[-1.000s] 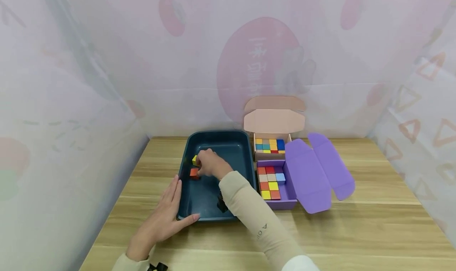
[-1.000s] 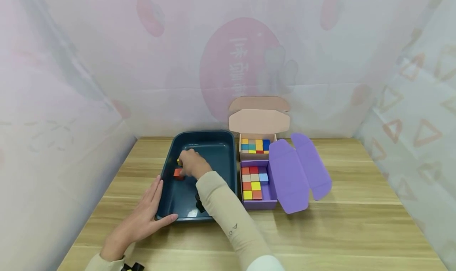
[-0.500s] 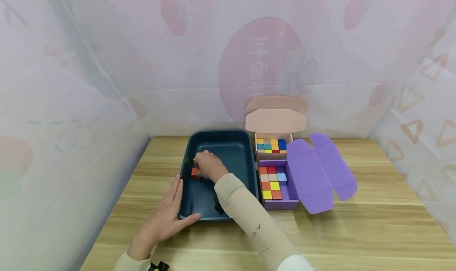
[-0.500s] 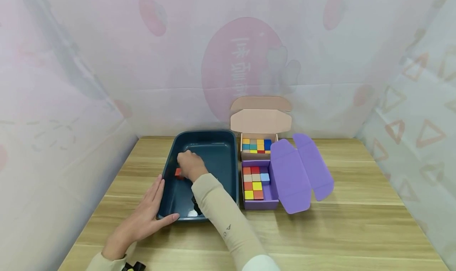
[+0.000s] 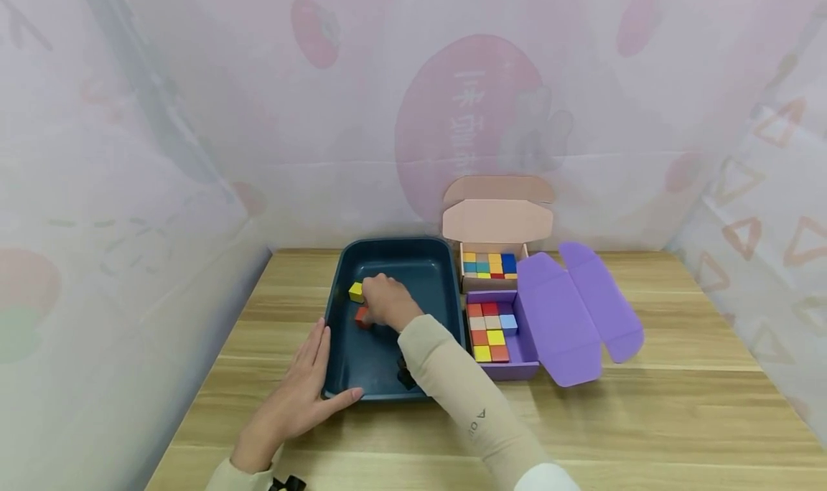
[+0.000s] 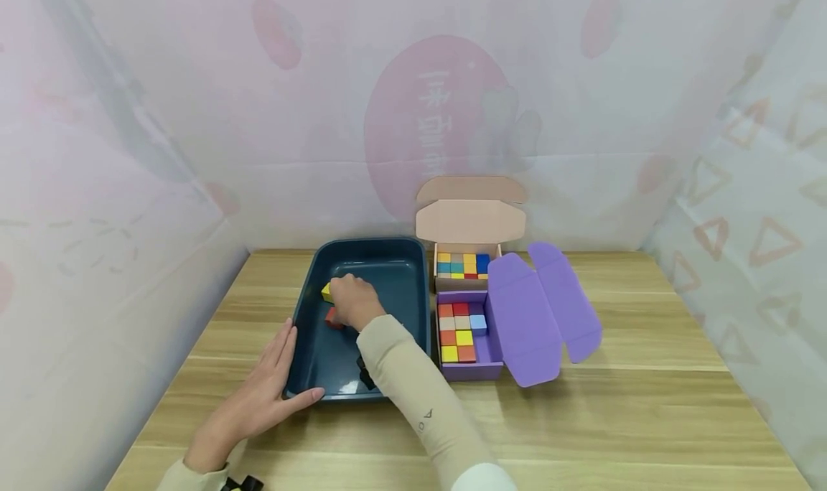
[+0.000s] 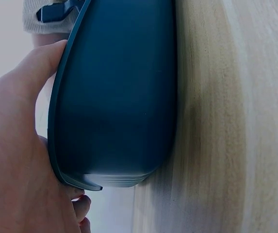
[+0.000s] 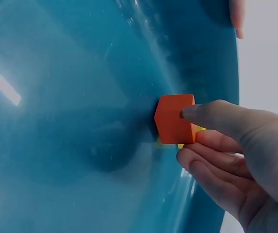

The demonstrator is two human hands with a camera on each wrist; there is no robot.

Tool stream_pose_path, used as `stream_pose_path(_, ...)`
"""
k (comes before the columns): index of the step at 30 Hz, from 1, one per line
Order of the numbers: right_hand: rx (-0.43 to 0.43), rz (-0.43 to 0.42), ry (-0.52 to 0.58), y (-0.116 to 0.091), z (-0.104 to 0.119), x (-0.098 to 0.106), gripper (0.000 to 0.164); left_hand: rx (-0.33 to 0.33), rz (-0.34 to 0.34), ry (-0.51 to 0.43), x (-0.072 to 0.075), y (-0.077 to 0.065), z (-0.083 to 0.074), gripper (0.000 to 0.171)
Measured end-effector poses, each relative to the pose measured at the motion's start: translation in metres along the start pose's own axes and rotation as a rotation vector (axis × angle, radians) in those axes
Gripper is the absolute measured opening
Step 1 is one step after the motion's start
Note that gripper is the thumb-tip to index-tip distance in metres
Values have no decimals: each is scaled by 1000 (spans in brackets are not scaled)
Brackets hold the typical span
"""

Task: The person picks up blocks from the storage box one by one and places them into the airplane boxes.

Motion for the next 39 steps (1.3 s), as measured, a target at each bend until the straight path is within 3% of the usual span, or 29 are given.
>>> stream_pose_path(10,-36,-52,68,-36,-35,25,21,24,11,17,-2,4,4,121)
stream_pose_path(25,-235,-187,213,-112,-94,58,20,24,15,3,-1,7,2,123)
stream_pose_path(34,-376,-254,239,-151,-128,58,32,27,18,-4,-1,5,1,122)
stream_pose_path(39,-443,-272,244,-171,-144,56,50,14,10,-17,0,3,0,122)
Point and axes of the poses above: each hand's wrist, its own y-axis towards the middle knuckle, its own x-axis out of the back of the hand, z = x × y, the point moved 4 cm from there along y, towards the middle knuckle, and after that the axes turned 8 degrees about -y, right-handed, at the moved point
